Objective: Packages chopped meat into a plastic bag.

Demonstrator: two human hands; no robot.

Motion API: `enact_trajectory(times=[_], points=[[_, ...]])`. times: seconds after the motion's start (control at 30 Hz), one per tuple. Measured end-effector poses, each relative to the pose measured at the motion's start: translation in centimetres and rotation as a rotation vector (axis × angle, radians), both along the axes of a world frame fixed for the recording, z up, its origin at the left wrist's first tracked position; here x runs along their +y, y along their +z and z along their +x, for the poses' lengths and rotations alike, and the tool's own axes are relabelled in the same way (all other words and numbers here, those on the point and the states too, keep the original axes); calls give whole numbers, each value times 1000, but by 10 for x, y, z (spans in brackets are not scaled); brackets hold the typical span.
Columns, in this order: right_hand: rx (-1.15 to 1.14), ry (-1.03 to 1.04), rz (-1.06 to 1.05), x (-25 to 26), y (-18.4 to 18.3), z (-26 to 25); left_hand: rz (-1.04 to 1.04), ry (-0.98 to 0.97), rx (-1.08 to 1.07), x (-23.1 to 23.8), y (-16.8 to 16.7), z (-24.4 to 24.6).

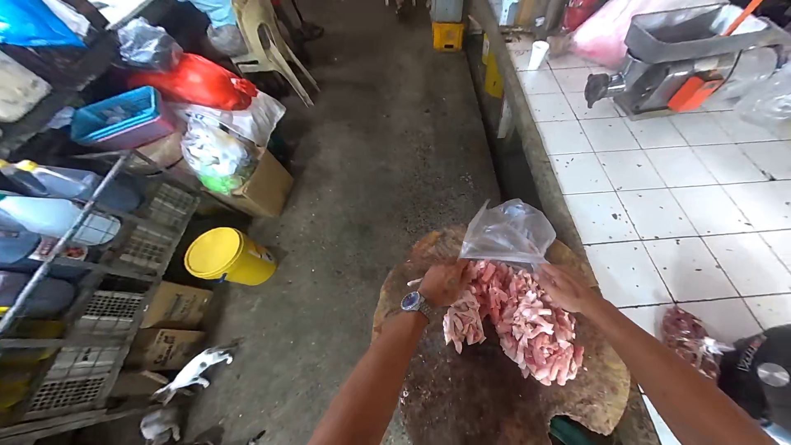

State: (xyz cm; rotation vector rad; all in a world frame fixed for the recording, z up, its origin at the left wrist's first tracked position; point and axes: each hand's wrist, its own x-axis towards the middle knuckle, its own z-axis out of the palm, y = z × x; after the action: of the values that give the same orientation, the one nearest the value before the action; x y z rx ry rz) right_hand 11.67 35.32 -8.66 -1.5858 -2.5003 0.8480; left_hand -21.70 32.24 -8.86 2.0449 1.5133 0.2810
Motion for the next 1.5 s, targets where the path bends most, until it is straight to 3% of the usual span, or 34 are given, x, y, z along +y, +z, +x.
enact_trajectory(times=[0.17, 0.43, 0.7, 0.87, 1.0, 1.1, 1.23, 1.37, 1.5], points=[[36, -138, 148, -63, -11, 28, -2, -142, -16, 11, -8, 21], [-29, -510, 279, -157, -22, 12, 64, -487, -56, 55, -9, 63], [20, -729, 63, -224, -23, -4, 4, -751, -153, 72, -7, 95], [96, -1026, 226, -230, -32, -84, 98, -817, -168, 78, -17, 86], [323, -1289, 213, -205, -27, -162, 258, -791, -167, 89, -32, 53], [439, -1202, 246, -176, -29, -186, 335, -690, -94, 99, -36, 6], [468, -848, 134, -133, -25, -167, 192, -541, 52, 94, -21, -71], [465, -420, 47, -94, -30, -132, 80, -336, -46, 47, -16, -127], [415, -196, 56, -77, -37, -115, 112, -164, -84, -10, -28, -136]])
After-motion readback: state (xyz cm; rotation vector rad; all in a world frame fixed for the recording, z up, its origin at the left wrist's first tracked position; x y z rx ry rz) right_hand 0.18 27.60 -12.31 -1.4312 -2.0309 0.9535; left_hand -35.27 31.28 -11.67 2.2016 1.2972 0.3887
